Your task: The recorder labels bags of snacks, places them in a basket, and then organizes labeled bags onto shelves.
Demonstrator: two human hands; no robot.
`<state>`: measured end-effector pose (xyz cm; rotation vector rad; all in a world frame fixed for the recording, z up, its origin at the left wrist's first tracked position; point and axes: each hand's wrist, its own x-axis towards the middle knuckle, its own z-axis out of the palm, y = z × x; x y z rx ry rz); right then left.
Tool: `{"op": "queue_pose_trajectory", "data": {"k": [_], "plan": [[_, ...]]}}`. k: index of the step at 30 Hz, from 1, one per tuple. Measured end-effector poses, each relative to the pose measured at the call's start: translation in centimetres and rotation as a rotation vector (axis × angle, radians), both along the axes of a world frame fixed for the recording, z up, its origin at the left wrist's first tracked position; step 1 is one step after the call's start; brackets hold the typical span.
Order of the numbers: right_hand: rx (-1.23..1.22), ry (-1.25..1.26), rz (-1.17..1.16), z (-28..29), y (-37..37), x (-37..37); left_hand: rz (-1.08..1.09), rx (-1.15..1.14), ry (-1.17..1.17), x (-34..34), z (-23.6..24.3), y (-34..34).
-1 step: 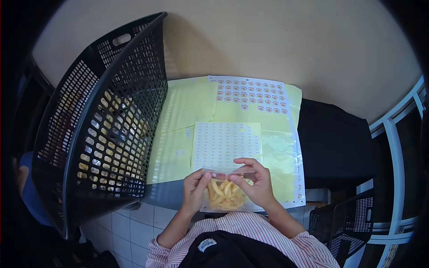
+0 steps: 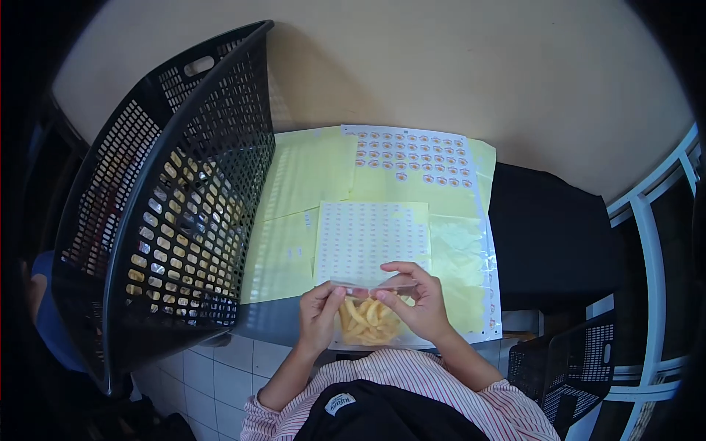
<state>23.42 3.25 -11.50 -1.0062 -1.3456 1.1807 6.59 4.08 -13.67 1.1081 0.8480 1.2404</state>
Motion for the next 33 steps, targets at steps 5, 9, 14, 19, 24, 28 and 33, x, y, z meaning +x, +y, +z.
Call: {"op": "queue_pose_trajectory", "data": {"k": [5,9,14,19,24,28,33], "plan": [[0.034,-0.011,0.06,-0.2,0.8,-0.7,0.042,-0.003,-0.017,-1.0,-0.9,-0.5],[0.012,0.018,0.071,0.1,2.3,-1.2,-0.065,-0.061,-0.266,-0.9,-0.9,-0.7],[-0.028,-0.011,0.087,-0.9,4.1,-1.8,-0.11,-0.02,-0.054,-1.7,-1.5,-1.1],[0.253,-0.346,-0.288,-3.2,10.0,2.5,0.004,-0.246,-0.156,-3.8,-3.4,-0.5],[0.264,-0.948,-0.567,-5.4,16.1,6.0,0.197,-0.316,-0.231,-3.8,-5.3,0.6],[0.125,-1.065,-0.56,-6.3,18.3,5.1,0.139,-0.279,-0.134,-3.8,-5.9,0.8],[0.044,-1.125,-0.677,-6.3,18.9,3.7,0.088,-0.262,-0.149,-4.1,-6.3,0.8]]}}
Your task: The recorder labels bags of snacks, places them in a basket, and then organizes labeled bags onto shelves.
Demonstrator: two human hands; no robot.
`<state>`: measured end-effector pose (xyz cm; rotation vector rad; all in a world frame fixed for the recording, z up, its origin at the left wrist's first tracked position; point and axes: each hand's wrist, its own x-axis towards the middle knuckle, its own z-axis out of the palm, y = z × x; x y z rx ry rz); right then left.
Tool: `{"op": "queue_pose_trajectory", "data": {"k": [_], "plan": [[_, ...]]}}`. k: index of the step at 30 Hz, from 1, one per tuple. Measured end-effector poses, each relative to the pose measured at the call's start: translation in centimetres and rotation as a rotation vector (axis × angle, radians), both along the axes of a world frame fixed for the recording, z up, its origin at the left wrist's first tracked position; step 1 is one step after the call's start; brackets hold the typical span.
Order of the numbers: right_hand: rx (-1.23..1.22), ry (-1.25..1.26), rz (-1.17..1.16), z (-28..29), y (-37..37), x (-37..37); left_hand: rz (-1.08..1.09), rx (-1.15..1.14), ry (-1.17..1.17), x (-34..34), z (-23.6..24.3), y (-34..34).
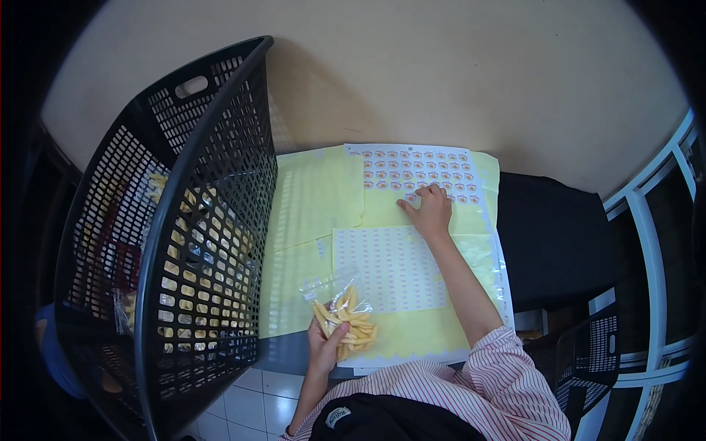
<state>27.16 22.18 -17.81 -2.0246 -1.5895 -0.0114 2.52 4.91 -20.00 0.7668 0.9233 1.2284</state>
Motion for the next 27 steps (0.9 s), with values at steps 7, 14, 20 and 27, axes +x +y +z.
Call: {"op": "queue_pose_trajectory", "data": {"k": [7,14,20,27], "plan": [[-0.069,0.007,-0.093,0.7,0.2,-0.9,-0.068,0.033,-0.002,-0.1,0.1,0.1],[0.01,0.094,-0.184,0.1,0.1,-1.5,-0.073,0.048,0.013,0.0,0.2,0.0],[0.061,0.169,-0.24,-0.2,0.1,-1.5,-0.081,0.049,0.015,0.0,0.4,0.0],[0.06,0.196,-0.238,-0.6,0.5,-1.3,-0.085,0.092,0.075,0.1,0.7,-0.1]]}}
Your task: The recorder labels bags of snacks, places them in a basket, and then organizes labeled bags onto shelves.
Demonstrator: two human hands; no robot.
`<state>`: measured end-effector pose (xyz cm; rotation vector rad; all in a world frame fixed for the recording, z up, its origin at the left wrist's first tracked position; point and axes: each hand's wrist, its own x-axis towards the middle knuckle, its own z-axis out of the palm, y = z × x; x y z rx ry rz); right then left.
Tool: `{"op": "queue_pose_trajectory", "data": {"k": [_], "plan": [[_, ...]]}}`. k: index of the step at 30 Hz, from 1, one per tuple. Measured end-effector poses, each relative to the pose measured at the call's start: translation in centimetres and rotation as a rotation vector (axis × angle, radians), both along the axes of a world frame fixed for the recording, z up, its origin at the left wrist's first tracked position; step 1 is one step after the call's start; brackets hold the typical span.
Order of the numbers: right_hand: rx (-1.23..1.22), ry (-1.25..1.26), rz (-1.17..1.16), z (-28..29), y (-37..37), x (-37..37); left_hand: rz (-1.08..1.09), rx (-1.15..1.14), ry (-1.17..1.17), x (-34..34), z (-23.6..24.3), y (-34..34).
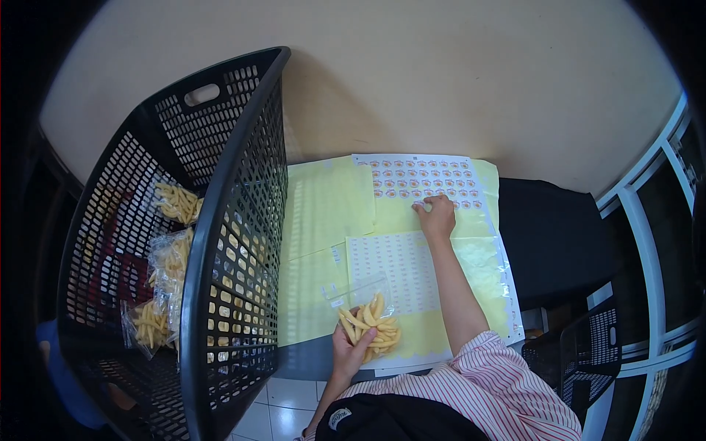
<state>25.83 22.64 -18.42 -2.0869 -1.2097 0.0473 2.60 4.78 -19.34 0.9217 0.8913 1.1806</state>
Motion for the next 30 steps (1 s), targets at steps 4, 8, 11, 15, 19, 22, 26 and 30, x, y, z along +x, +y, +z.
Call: {"op": "queue_pose_trajectory", "data": {"k": [4,8,11,15,19,22,26,30], "plan": [[0.111,0.174,0.068,-0.3,0.2,2.1,0.01,-0.012,0.02,0.0,-0.1,0.0],[0.283,0.208,0.087,-0.7,-0.1,4.6,0.008,-0.028,-0.002,0.1,-0.1,0.1],[0.183,0.0,0.056,-0.8,-0.4,5.7,0.014,-0.027,0.015,0.1,-0.1,0.2],[0.147,-0.116,0.199,-0.3,-0.5,6.4,0.02,-0.029,-0.008,0.1,0.0,0.2],[0.173,-0.199,0.359,0.6,0.4,6.8,0.02,-0.015,-0.004,0.1,-0.1,0.2],[0.063,-0.103,0.428,0.9,1.4,7.0,0.03,0.005,-0.009,0.2,-0.1,0.3],[0.003,-0.1,0.486,0.8,2.1,7.3,0.039,0.005,0.003,0.2,-0.2,0.2],[0.024,-0.203,0.523,0.7,2.3,7.4,0.036,0.016,-0.006,0.2,-0.2,0.2]]}}
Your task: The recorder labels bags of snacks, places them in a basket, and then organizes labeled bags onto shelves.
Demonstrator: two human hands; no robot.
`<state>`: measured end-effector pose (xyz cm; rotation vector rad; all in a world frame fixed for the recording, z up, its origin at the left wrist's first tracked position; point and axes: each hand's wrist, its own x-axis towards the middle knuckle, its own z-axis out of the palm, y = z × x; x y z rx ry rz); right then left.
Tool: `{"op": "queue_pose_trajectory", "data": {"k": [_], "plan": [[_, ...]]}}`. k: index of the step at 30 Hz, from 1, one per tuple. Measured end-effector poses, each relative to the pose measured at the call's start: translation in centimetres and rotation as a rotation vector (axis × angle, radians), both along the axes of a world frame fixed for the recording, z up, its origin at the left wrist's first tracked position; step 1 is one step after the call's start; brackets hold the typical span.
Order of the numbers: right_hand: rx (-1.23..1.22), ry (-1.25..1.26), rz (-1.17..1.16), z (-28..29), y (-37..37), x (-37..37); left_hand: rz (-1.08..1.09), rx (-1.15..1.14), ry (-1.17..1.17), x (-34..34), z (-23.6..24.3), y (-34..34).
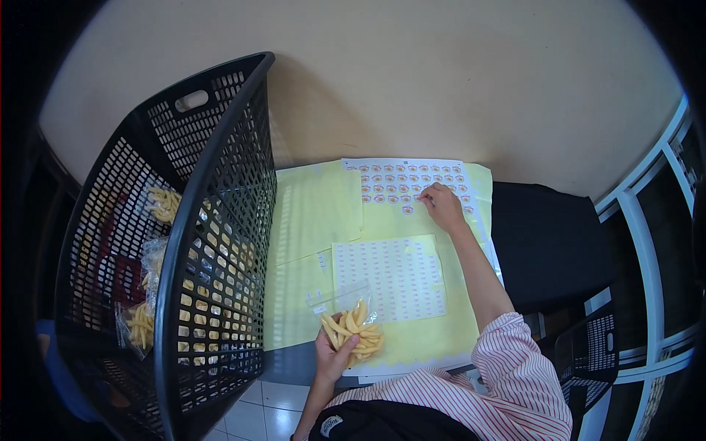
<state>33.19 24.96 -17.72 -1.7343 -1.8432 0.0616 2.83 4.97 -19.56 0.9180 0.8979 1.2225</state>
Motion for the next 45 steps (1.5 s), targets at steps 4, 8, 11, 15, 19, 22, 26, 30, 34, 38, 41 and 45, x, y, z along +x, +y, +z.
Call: {"op": "queue_pose_trajectory", "data": {"k": [4,8,11,15,19,22,26,30,34,38,41,45], "plan": [[0.01,-0.073,-0.016,-0.1,0.3,0.0,0.005,0.002,-0.006,0.0,0.0,0.0],[-0.003,-0.061,-0.021,-0.4,0.9,0.3,0.016,0.009,-0.002,0.1,0.1,0.1],[-0.024,-0.006,-0.047,-0.8,1.5,0.6,0.021,0.005,0.007,0.1,0.2,0.0],[-0.149,0.299,-0.12,-1.7,2.3,1.3,0.04,0.001,0.008,0.2,0.1,0.0],[-0.272,0.54,-0.189,-2.6,3.3,1.9,0.055,-0.017,0.021,0.2,0.1,0.0],[-0.327,0.571,-0.166,-2.9,4.3,2.4,0.036,-0.01,0.002,0.2,0.1,0.0],[-0.368,0.667,-0.132,-3.0,4.9,2.8,0.044,-0.014,0.008,0.3,0.1,0.0],[-0.387,0.722,-0.151,-2.4,4.1,2.4,0.032,-0.01,0.021,0.2,0.1,0.0],[-0.24,0.394,-0.09,-1.6,2.4,1.4,0.017,-0.001,0.031,0.1,0.0,0.0],[-0.121,0.097,-0.062,-1.0,1.0,0.1,0.009,-0.008,0.024,0.1,0.0,0.0],[-0.007,-0.083,-0.067,-1.0,0.1,-0.9,0.004,-0.009,0.031,0.1,0.0,0.0],[0.151,-0.203,-0.063,-1.0,-0.3,-1.4,0.006,-0.007,0.045,0.0,0.0,0.0]]}}
